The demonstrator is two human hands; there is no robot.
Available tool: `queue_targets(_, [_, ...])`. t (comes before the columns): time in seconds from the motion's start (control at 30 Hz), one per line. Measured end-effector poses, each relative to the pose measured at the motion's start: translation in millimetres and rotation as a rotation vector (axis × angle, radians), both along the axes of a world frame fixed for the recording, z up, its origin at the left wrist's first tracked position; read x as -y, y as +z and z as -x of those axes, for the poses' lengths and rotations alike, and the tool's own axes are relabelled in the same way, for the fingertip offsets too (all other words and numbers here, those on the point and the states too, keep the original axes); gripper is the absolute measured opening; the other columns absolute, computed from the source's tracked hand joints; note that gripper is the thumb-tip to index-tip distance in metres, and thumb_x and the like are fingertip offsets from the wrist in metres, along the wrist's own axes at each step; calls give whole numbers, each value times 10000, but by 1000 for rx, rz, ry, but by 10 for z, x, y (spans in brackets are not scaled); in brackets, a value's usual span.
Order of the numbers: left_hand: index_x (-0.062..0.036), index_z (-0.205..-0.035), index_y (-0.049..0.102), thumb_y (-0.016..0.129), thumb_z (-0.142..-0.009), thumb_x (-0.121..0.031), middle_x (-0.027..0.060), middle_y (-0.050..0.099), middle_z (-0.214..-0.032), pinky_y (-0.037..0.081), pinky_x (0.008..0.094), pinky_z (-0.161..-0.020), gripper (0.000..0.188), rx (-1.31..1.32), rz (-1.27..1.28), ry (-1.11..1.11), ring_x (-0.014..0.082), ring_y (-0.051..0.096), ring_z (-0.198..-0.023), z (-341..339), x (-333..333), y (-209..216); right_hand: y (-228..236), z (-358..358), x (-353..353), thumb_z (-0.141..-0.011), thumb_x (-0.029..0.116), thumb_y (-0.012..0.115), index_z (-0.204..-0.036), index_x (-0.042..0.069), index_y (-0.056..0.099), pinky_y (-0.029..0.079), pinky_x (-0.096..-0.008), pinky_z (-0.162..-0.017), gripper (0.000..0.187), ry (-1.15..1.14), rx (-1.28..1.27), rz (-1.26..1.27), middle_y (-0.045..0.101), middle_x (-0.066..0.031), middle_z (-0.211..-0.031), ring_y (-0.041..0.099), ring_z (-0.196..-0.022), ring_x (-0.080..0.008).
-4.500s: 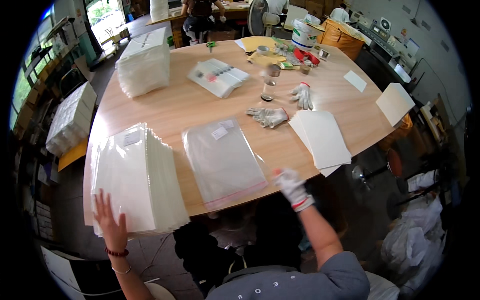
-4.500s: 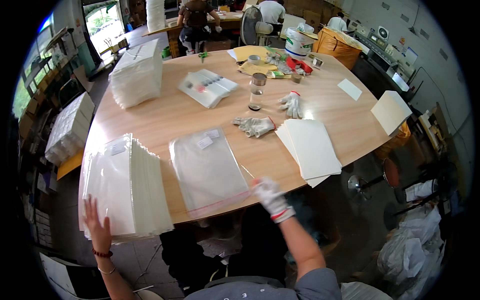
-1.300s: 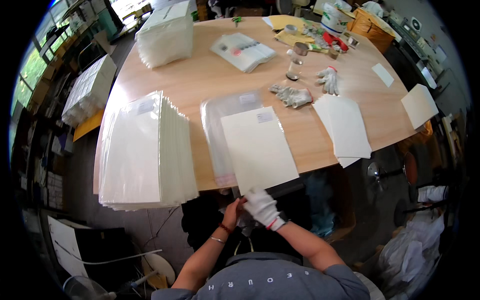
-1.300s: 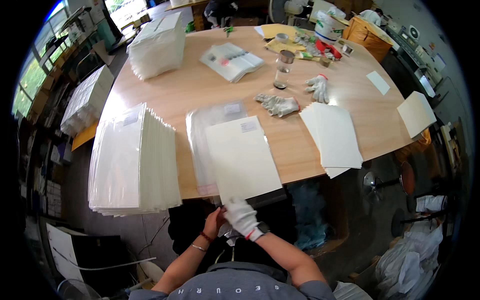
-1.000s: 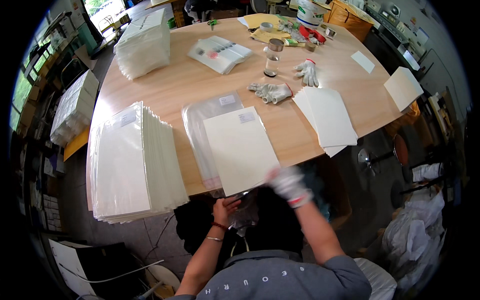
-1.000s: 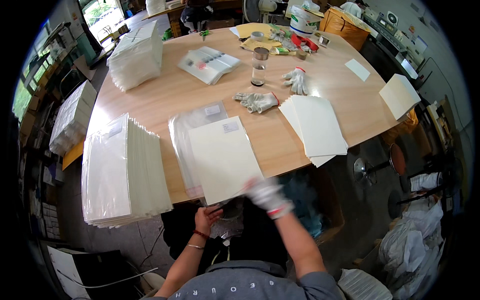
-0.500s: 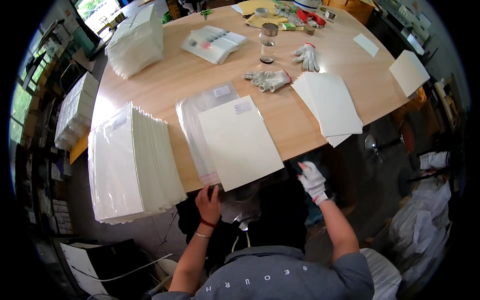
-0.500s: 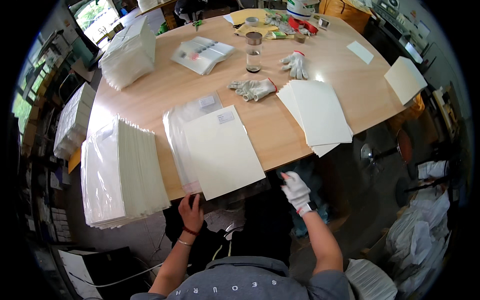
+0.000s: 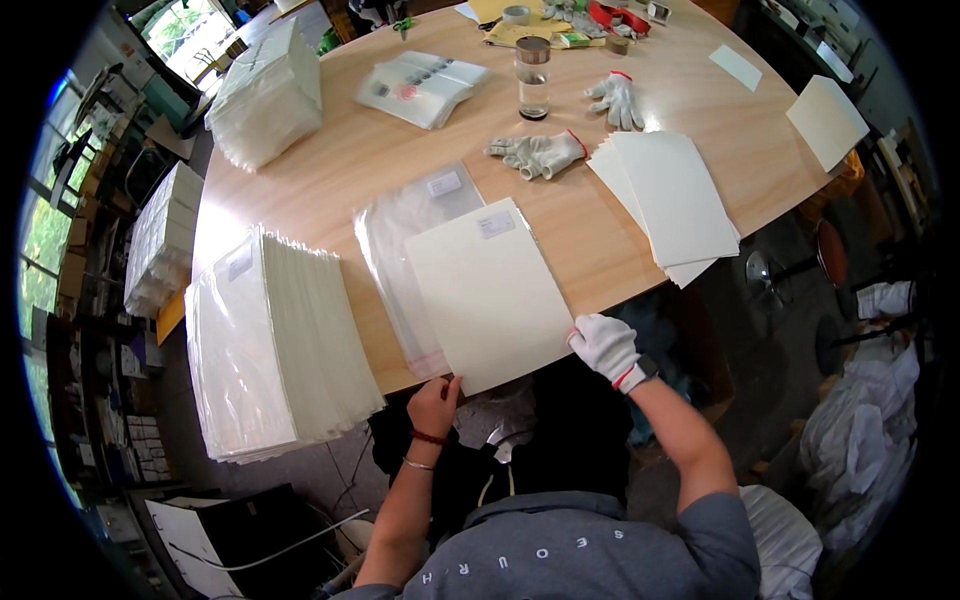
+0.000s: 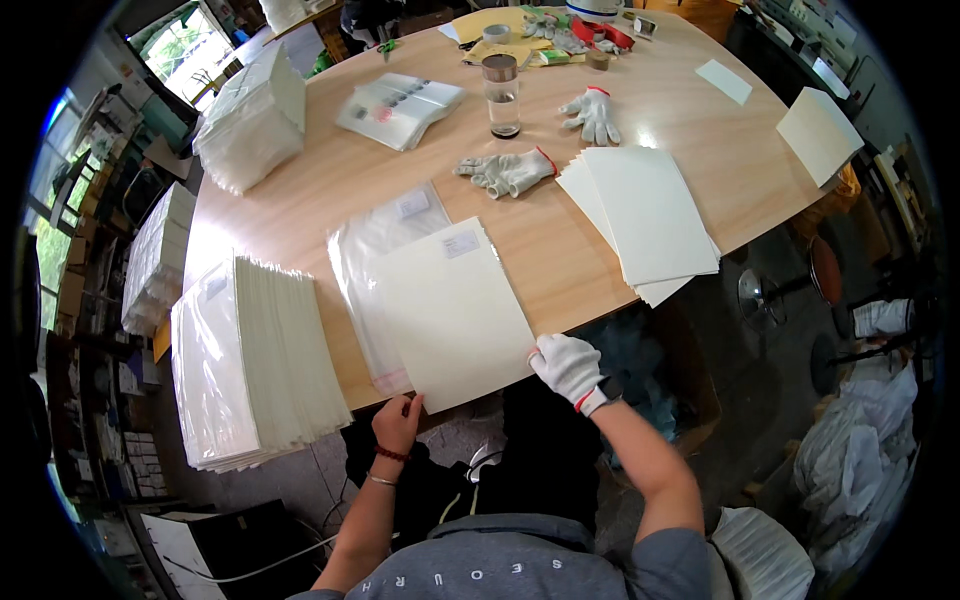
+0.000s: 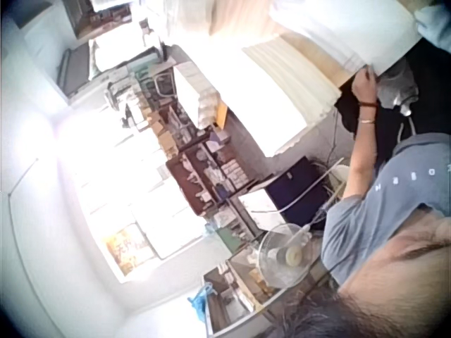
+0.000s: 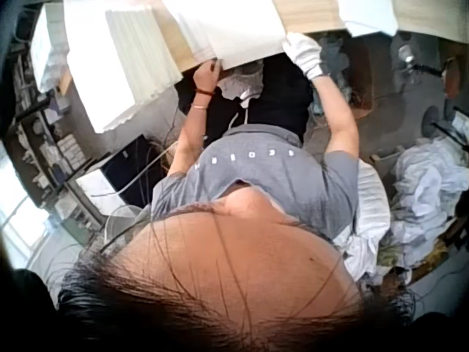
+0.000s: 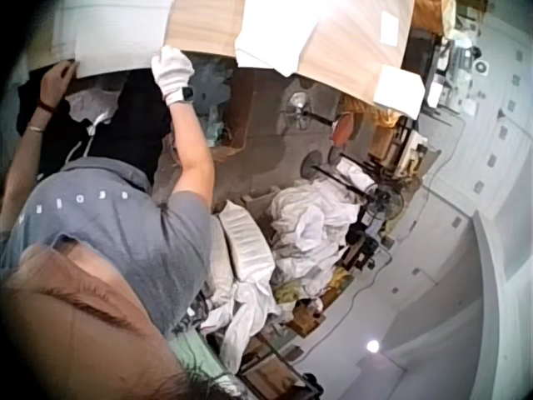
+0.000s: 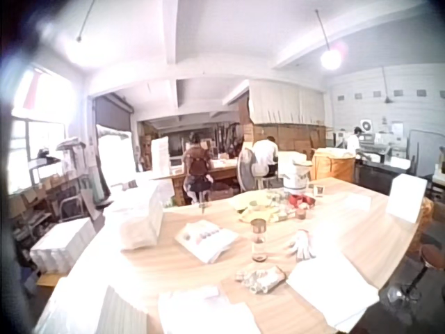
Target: The person repeatedly picks up white rectangular sheets and places them into clear plastic sleeves on a table. The person stacks the packaged sheets to the side. The person wears white gloves throughout the task.
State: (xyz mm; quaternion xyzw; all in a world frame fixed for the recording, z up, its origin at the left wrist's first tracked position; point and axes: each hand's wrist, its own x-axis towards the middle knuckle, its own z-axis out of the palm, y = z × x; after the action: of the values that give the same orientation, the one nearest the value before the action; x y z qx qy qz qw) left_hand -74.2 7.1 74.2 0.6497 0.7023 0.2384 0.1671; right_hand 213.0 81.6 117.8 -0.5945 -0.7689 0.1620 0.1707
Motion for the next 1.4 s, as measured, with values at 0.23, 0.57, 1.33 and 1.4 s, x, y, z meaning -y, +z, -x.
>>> queue_targets(0.23, [-23, -957, 513, 564, -827, -238, 38, 595, -752, 402, 210, -461, 256, 1312, 396, 361, 129, 591, -601, -108, 164, -18, -249, -1, 183, -784, 89, 544, -917, 5, 460, 440, -297, -516, 178, -293, -691, 313, 555, -68, -618, 545, -531, -167])
queue_targets(0.57, [9, -819, 516, 563, -794, -42, 27, 508, -598, 413, 220, -480, 73, 576, -56, -50, 75, 507, -539, 709, 531, 1785, 282, 956, 442, -775, 20, 477, -1077, -7, 515, 414, -197, -639, 305, 170, -987, 451, 537, -6, -826, 483, -694, -54])
queue_targets(1.33, [-95, -1311, 307, 301, -866, -450, 72, 244, -1387, 59, 540, -1006, 569, -471, 106, 194, 272, 133, -1305, 2171, 447, 1956, 124, 179, -577, -766, 116, 533, -754, 50, 534, 430, -354, -586, 67, -72, -234, -325, 519, -129, -706, 514, -661, -300])
queue_targets(1.4, [-86, -1307, 307, 262, -867, -512, 94, 283, -1366, 64, 521, -1011, 614, -571, -82, 231, 282, 156, -1298, 2220, 497, 1896, 139, -588, -604, -730, 136, 556, -764, 57, 522, 429, -411, -623, 92, -213, 152, -533, 503, -120, -729, 503, -678, -307])
